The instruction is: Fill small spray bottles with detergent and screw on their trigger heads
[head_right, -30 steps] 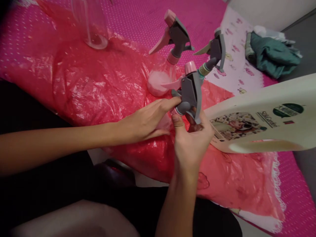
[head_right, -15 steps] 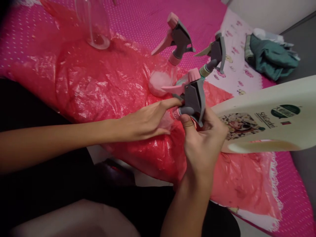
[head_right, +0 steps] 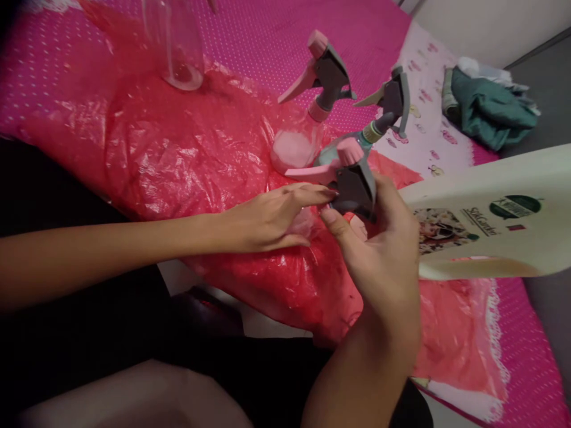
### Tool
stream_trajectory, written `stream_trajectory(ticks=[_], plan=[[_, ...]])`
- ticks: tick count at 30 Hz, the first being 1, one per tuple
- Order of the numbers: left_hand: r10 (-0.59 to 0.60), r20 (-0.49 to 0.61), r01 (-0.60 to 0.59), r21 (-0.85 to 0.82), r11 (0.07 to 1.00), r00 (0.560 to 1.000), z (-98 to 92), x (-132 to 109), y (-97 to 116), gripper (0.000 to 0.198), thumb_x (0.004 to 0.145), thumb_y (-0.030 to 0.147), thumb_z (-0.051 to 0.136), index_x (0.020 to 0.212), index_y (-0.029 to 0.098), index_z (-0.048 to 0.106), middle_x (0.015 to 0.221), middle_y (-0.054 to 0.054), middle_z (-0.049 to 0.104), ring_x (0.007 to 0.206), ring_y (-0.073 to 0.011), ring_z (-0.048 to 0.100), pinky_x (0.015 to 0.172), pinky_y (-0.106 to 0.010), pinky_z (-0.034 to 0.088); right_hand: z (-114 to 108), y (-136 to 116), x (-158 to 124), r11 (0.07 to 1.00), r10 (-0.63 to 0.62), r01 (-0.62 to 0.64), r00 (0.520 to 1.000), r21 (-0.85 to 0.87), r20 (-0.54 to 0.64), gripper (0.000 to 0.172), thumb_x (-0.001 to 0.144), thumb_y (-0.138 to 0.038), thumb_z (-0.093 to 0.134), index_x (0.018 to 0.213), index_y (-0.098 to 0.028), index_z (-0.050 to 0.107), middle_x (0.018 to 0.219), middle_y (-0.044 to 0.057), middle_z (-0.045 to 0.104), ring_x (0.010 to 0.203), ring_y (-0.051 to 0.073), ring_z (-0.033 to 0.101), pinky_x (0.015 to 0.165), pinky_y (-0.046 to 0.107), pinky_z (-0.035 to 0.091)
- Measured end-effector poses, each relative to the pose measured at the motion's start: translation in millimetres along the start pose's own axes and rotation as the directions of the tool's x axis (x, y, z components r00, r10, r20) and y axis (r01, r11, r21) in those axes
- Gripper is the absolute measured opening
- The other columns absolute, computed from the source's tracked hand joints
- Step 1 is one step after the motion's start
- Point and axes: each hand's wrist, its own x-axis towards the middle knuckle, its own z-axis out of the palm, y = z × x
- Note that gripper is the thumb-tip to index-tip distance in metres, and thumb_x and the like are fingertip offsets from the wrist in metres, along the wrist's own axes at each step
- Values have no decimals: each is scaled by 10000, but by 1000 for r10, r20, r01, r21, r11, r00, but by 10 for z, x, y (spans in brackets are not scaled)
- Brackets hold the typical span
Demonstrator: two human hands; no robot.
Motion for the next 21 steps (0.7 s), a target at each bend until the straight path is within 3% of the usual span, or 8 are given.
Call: stream_trajectory(ticks=[3,6,11,16,21], plan=[[-1,11,1,1,1000,1000,4,0,8,586,999,268,642,1483,74,375,1565,-221,489,1504,-304,427,1229,-480,402,83,-52,-10,985,-47,26,992,-172,-120,379,819,-432,865,1005,-187,644,870,-8,606,736,133,561,650,237,426],[14,9,-14,-17,1000,1000,-15,-7,11,549,1034,343,589,1481,92,392,1576,-212,482,1497,-297,446,1221,-464,412,105,-49,-3,981,-82,57,988,-184,-130,347,848,-430,824,948,-190,594,813,-18,559,675,126,502,593,233,380],[13,61,-12,-11,1000,998,-10,-4,-20,470,1046,267,587,1447,101,407,1474,-188,571,1397,-281,550,1177,-449,447,-2,-1,25,977,-106,94,993,-194,-55,348,847,-426,838,924,-185,599,760,-32,521,666,125,482,595,248,347],[36,75,-39,33,999,997,46,11,-66,505,1043,240,583,1466,29,405,1527,-239,485,1465,-306,462,1204,-473,407,-59,54,74,992,-115,116,993,-44,9,313,842,-361,856,972,-198,623,889,-12,595,774,134,558,668,243,448],[45,63,-48,37,998,997,98,18,-116,525,1039,294,592,1483,52,453,1567,-221,470,1498,-332,416,1237,-518,365,-70,49,116,991,-61,44,990,129,130,292,848,-250,842,1009,-199,605,997,15,621,889,147,605,752,250,497]])
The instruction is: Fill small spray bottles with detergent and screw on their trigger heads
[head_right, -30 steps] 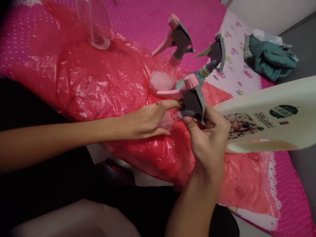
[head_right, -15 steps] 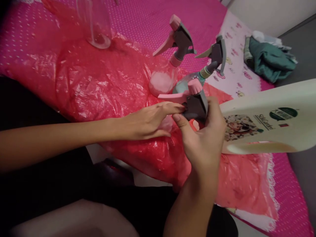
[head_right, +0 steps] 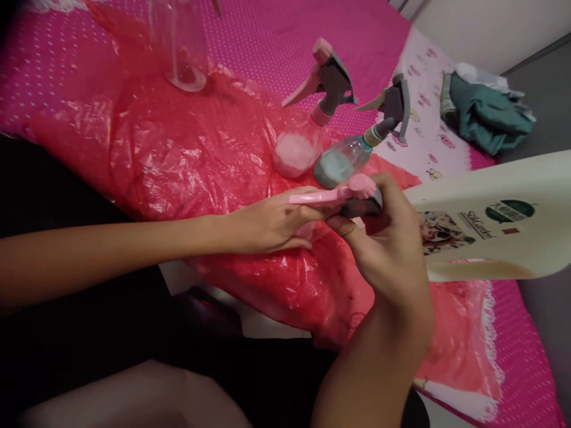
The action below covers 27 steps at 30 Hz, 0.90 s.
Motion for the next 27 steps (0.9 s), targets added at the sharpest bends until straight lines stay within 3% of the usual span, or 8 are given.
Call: stream_trajectory(ticks=[6,10,12,16,19,22,27], plan=[[-14,-44,12,-44,999,999,36,13,7,563,977,234,659,1485,72,477,1573,-213,484,1522,-312,406,1261,-479,364,-83,12,15,997,-67,64,995,34,71,268,858,-235,836,941,-220,581,972,10,557,992,165,571,848,280,495],[-29,3,29,-14,999,1000,-6,23,72,476,966,174,644,1421,72,547,1579,-210,483,1539,-302,395,1279,-455,349,-156,16,-33,998,-46,50,995,-45,90,258,856,-257,838,919,-210,592,1044,31,570,1141,200,559,968,324,448],[-34,36,34,19,999,999,-33,26,95,494,996,224,615,1447,51,509,1595,-210,465,1546,-306,378,1274,-483,352,-171,-3,-66,991,-24,32,998,-134,58,274,855,-298,839,984,-217,612,1088,36,578,1133,202,566,945,329,444],[-59,48,57,33,998,997,-42,30,92,571,997,276,639,1492,64,449,1614,-196,446,1559,-307,357,1267,-500,363,-114,-65,-118,958,-14,-10,996,-286,-83,485,773,-353,901,1146,-241,612,1121,16,602,923,156,594,768,291,453],[-63,53,63,7,998,997,-23,35,65,558,972,242,675,1480,126,475,1628,-164,438,1573,-288,340,1290,-476,339,-5,-106,-140,952,-14,-47,980,-302,-198,364,783,-362,888,1029,-228,655,977,-1,643,813,154,596,680,285,440],[-52,64,53,-6,999,997,-20,43,48,593,973,245,679,1488,60,449,1631,-211,419,1584,-296,306,1293,-477,329,92,-107,-151,971,0,-68,959,-230,-283,274,788,-322,877,925,-208,669,867,-10,642,746,156,589,663,296,443],[-53,111,48,49,998,992,-34,39,48,602,982,282,680,1481,30,456,1652,-223,391,1595,-290,275,1312,-420,285,119,-49,-183,960,-60,-23,956,-277,-288,271,787,-289,854,945,-202,651,879,-10,635,761,157,586,698,305,437]])
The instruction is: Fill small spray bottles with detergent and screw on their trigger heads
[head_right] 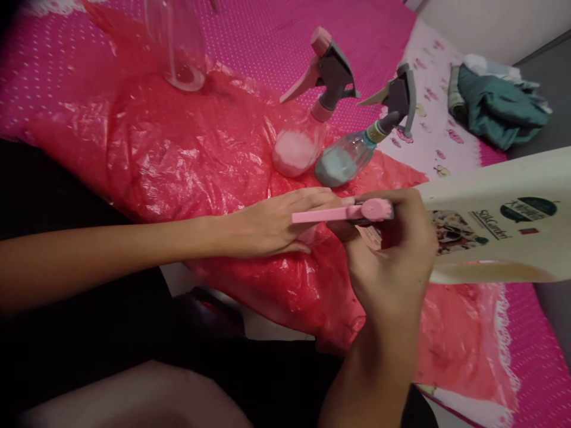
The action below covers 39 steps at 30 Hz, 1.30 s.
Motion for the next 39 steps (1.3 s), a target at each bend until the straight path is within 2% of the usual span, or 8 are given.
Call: stream_trajectory(ticks=[6,10,13,18,22,31,35,39], plan=[[0,-30,0,-24,1000,1000,21,-35,38,601,1075,251,466,1621,144,237,1700,-132,348,1597,-217,286,1325,-420,246,-65,32,-25,986,-132,134,991,-94,28,179,816,-206,731,980,-228,664,910,-12,667,800,155,620,723,295,465],[-17,-103,10,-66,998,995,1,-57,73,611,1097,375,425,1625,136,232,1678,-156,386,1548,-304,387,1290,-495,324,-125,55,26,984,-174,179,975,-25,139,202,825,-172,635,1015,-236,655,1017,-5,696,947,166,670,810,278,531],[3,-91,-6,-26,1000,996,-17,-82,66,609,1101,360,374,1638,140,191,1663,-180,402,1534,-331,406,1275,-523,340,-132,69,10,984,-176,176,966,18,189,250,848,-161,586,1072,-252,648,1101,5,682,1037,180,664,850,292,550],[-13,-102,10,-27,1000,995,2,-104,-9,708,1061,405,457,1657,253,106,1652,-161,428,1509,-368,437,1243,-546,391,29,42,-193,985,27,-25,1000,171,-5,542,921,-285,727,1423,-301,521,1410,69,556,1266,238,591,1042,401,536],[-46,-97,43,-39,998,994,-12,-88,-24,722,1041,411,482,1651,303,110,1638,-143,444,1490,-386,453,1206,-580,428,140,47,-261,962,151,-122,983,246,-100,472,930,-298,735,1370,-293,567,1307,67,613,1161,235,646,944,387,589],[-35,-133,24,-80,996,990,-84,-94,40,757,1028,361,541,1654,333,115,1576,-125,505,1473,-349,483,1205,-580,441,148,41,-174,974,156,-121,970,190,-185,391,784,-171,690,1165,-259,674,1022,-6,690,847,179,677,762,307,563],[-35,-160,16,-117,993,986,-96,-56,32,729,1030,382,569,1638,312,172,1549,-129,518,1447,-338,508,1192,-558,461,152,7,-169,957,166,-125,976,262,-142,501,746,-116,605,1227,-242,669,1073,-4,699,886,170,684,785,286,561],[-25,-179,2,-130,992,984,-126,-22,17,723,1046,399,565,1643,264,180,1569,-169,481,1460,-317,488,1207,-543,442,156,-4,-118,963,111,-86,990,255,-88,551,806,-87,599,1330,-253,636,1208,0,671,1015,166,673,861,271,562]])
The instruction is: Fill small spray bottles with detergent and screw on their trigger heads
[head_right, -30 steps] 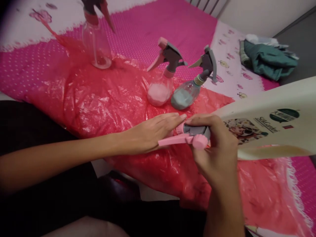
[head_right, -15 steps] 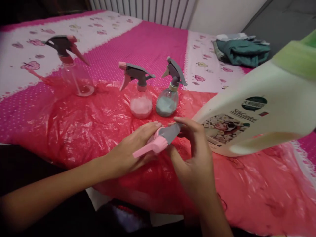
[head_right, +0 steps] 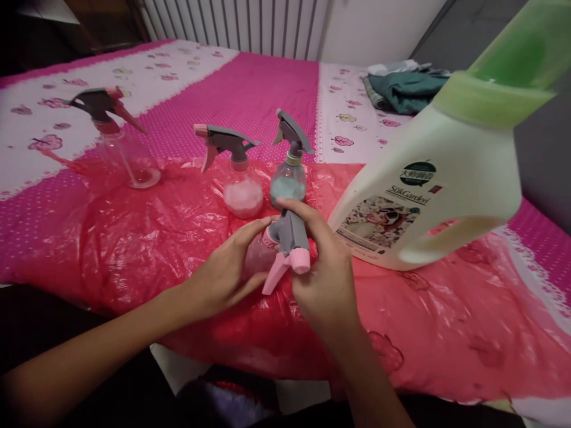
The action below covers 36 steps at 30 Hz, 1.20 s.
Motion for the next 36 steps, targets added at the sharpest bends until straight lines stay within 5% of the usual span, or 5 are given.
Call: stream_trajectory(ticks=[10,16,21,29,36], plan=[[26,11,-27,118,993,1000,-5,-36,-42,798,1060,397,541,1669,198,65,1611,-230,408,1495,-360,441,1197,-591,440,47,-33,17,999,43,-44,995,11,84,498,923,-118,589,1391,-287,551,1310,-1,619,1057,169,651,848,273,541],[73,52,-84,250,965,996,5,-27,26,615,1100,402,445,1617,180,199,1535,-216,488,1465,-363,478,1155,-561,497,137,-8,-28,994,77,-79,997,-79,-30,339,906,-212,698,1209,-260,554,1132,2,636,1007,198,624,883,339,502],[36,36,-45,292,955,999,6,-47,-6,681,1091,428,462,1618,154,130,1491,-244,528,1418,-371,534,1093,-539,551,214,4,22,987,113,-122,989,-101,-93,339,867,-288,769,1100,-241,528,1027,-9,631,929,200,614,829,342,475],[35,58,-50,288,956,998,-27,-29,12,698,1099,459,416,1645,190,74,1500,-226,522,1402,-352,550,1126,-531,522,-44,65,105,985,86,-118,967,122,239,379,883,-151,692,1241,-232,602,1226,-6,649,1162,178,619,1048,337,467],[7,28,-13,245,970,1000,7,-67,-26,815,1068,458,501,1657,214,-7,1561,-251,443,1426,-402,514,1096,-580,530,165,105,44,958,147,-141,989,250,-6,268,869,-216,770,1096,-210,627,1046,-15,680,989,154,656,929,302,513]])
